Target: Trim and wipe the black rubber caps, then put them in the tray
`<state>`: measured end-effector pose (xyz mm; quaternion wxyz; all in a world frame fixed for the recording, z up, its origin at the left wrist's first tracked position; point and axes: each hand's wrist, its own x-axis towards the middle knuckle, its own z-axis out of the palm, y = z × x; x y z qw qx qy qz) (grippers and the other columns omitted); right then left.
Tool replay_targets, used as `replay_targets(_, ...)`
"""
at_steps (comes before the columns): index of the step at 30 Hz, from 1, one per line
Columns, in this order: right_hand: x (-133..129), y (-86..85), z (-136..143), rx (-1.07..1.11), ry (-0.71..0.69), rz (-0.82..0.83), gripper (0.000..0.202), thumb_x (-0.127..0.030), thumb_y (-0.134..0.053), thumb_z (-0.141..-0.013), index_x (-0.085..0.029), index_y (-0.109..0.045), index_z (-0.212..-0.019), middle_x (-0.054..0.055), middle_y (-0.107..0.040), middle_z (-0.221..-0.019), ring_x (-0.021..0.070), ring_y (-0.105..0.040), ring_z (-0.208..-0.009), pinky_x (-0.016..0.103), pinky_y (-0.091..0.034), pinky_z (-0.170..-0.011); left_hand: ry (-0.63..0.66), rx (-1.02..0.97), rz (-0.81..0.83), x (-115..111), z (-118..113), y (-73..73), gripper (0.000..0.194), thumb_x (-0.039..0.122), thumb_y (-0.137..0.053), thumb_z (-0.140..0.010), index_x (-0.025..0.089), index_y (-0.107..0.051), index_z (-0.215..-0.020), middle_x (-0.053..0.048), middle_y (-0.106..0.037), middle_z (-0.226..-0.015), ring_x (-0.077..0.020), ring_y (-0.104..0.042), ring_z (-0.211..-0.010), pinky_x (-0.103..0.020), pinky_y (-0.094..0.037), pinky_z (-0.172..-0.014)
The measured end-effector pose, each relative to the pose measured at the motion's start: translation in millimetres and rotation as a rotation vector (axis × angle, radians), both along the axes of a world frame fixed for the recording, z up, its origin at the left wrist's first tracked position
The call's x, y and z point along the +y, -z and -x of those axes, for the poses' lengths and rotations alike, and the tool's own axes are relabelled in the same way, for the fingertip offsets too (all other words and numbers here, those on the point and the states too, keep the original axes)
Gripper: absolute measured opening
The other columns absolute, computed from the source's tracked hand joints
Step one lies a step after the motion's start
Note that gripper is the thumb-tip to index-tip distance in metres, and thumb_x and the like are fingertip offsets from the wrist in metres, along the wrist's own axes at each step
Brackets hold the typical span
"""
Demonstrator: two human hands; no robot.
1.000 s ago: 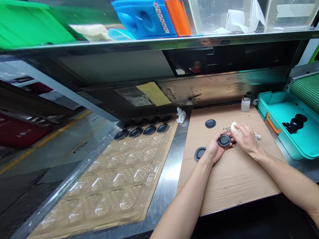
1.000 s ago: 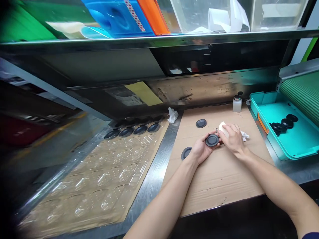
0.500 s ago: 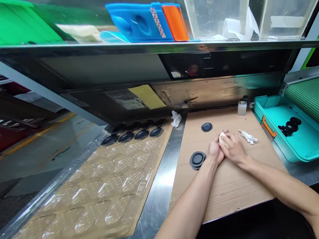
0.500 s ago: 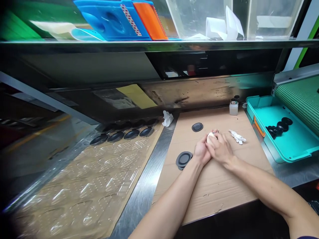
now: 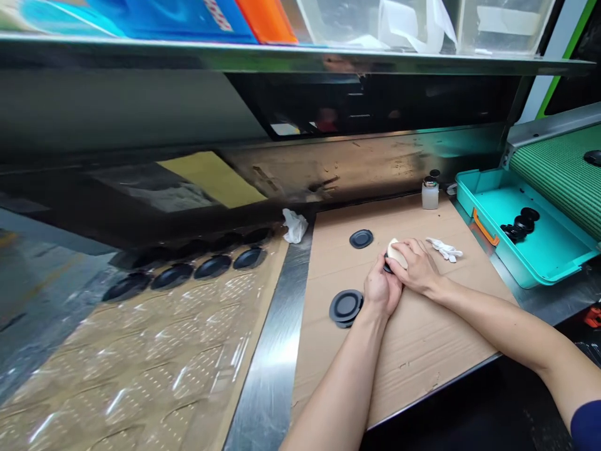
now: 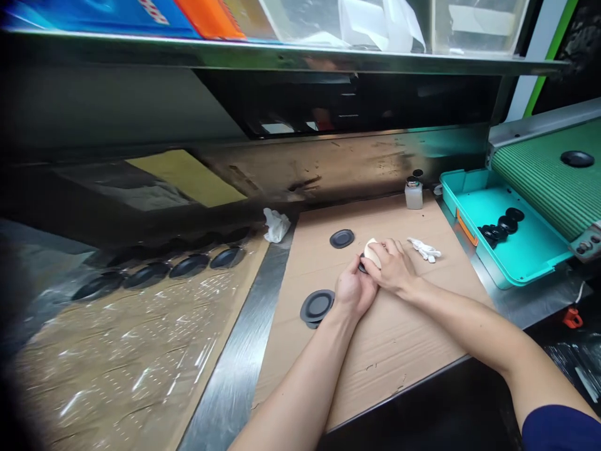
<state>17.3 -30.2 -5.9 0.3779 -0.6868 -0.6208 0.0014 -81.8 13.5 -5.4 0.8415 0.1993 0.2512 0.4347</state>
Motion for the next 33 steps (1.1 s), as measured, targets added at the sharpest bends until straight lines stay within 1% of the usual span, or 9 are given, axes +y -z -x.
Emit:
replay_targets(3,-12.7,-5.1,-0.4,-0.008,0.076,0.093,0.038,-0.039,-0.058,-0.101,-0.024,-0.063,-0.136,0.011,-0.062,-0.12,0.025,-0.06,-0.109,0.04,-0.051,-0.097,0.013,0.015,0.005,2.7,-4.5,-3.3,0.036,0.028,-0.039,-0.106,0.015,-0.069,-0.122,-0.012,-0.074,-0.12,-0.0183,-0.068,-0.118,-0.034,-0.046,-0.114)
replay_targets(7,-26.3,-7.8,2.4,-0.079,0.027,0.086,0.038,-0.037,-0.055,-0.101,-0.025,-0.064,-0.136,0.014,-0.057,-0.124,0.0248,-0.061,-0.102,0.036,-0.054,-0.084,0.065,0.031,0.035,-0.1,-10.2,-8.5,0.032,0.032,-0.043,-0.105,0.017,-0.067,-0.122,-0.012,-0.075,-0.115,-0.0219,-0.07,-0.114,-0.04,-0.05,-0.11)
replay_targets(11,-20.1,-5.6,3.9,-0.099,0.126,0.06,0.04,-0.039,-0.052,-0.1,-0.021,-0.065,-0.133,0.015,-0.057,-0.116,0.0265,-0.061,-0.093,0.038,-0.055,-0.077,0.022,-0.047,0.022,0.4,-12.2,-7.0,0.03,0.03,-0.043,-0.106,0.02,-0.065,-0.124,-0.01,-0.073,-0.123,-0.0181,-0.07,-0.115,-0.034,-0.05,-0.109)
replay_targets(14,-13.1,-4.5,4.1,-0.103,0.07,0.059,0.043,-0.04,-0.049,-0.101,-0.023,-0.062,-0.138,0.015,-0.057,-0.117,0.0273,-0.062,-0.091,0.038,-0.055,-0.072,0.024,-0.07,0.012,3.3,-11.5,-5.5,0.031,0.03,-0.044,-0.106,0.023,-0.062,-0.129,-0.01,-0.07,-0.131,-0.0181,-0.069,-0.116,-0.035,-0.05,-0.109)
replay_targets(16,-9.4,-5.9,-0.1,-0.106,0.044,0.052,0.043,-0.04,-0.048,-0.1,-0.024,-0.062,-0.138,0.015,-0.058,-0.117,0.0273,-0.063,-0.093,0.038,-0.055,-0.074,0.04,-0.081,0.027,4.1,-10.8,-6.7,0.031,0.03,-0.043,-0.106,0.022,-0.061,-0.13,-0.011,-0.07,-0.131,-0.0187,-0.069,-0.116,-0.037,-0.051,-0.109)
replay_targets(19,-6.5,-11.4,-13.5,-0.034,0.111,0.04,0.044,-0.041,-0.055,-0.097,-0.02,-0.062,-0.135,0.016,-0.06,-0.118,0.0298,-0.066,-0.101,0.043,-0.056,-0.087,0.053,-0.1,0.054,4.2,-10.0,-10.3,0.031,0.028,-0.041,-0.106,0.022,-0.061,-0.129,-0.009,-0.072,-0.125,-0.0195,-0.068,-0.118,-0.04,-0.051,-0.109)
replay_targets(22,-12.0,-17.1,-25.0,0.057,0.04,0.036,0.048,-0.037,-0.061,-0.093,-0.018,-0.056,-0.137,0.016,-0.065,-0.125,0.0304,-0.065,-0.114,0.044,-0.053,-0.098,0.063,-0.094,0.063,4.6,-9.1,-11.9,0.03,0.027,-0.042,-0.106,0.021,-0.062,-0.127,-0.01,-0.072,-0.124,-0.0205,-0.068,-0.119,-0.041,-0.052,-0.109)
replay_targets(28,-17.3,-22.6,-22.3,0.232,-0.06,0.129,0.019,-0.033,-0.06,-0.095,-0.022,-0.065,-0.11,0.006,-0.075,-0.109,0.0211,-0.07,-0.1,0.034,-0.052,-0.09,0.121,-0.046,-0.013,4.5,-8.3,-6.0,0.027,0.029,-0.045,-0.104,0.018,-0.069,-0.112,-0.012,-0.07,-0.128,-0.0236,-0.065,-0.125,-0.046,-0.048,-0.114)
replay_targets(33,-9.9,-25.7,-25.5,0.29,-0.109,0.25,0.014,-0.033,-0.068,-0.091,-0.023,-0.07,-0.099,-0.001,-0.076,-0.097,0.0168,-0.07,-0.09,0.026,-0.051,-0.079,0.119,0.084,-0.077,3.3,-5.8,-1.0,0.029,0.031,-0.048,-0.101,0.018,-0.073,-0.105,-0.011,-0.073,-0.121,-0.0242,-0.064,-0.124,-0.047,-0.047,-0.115)
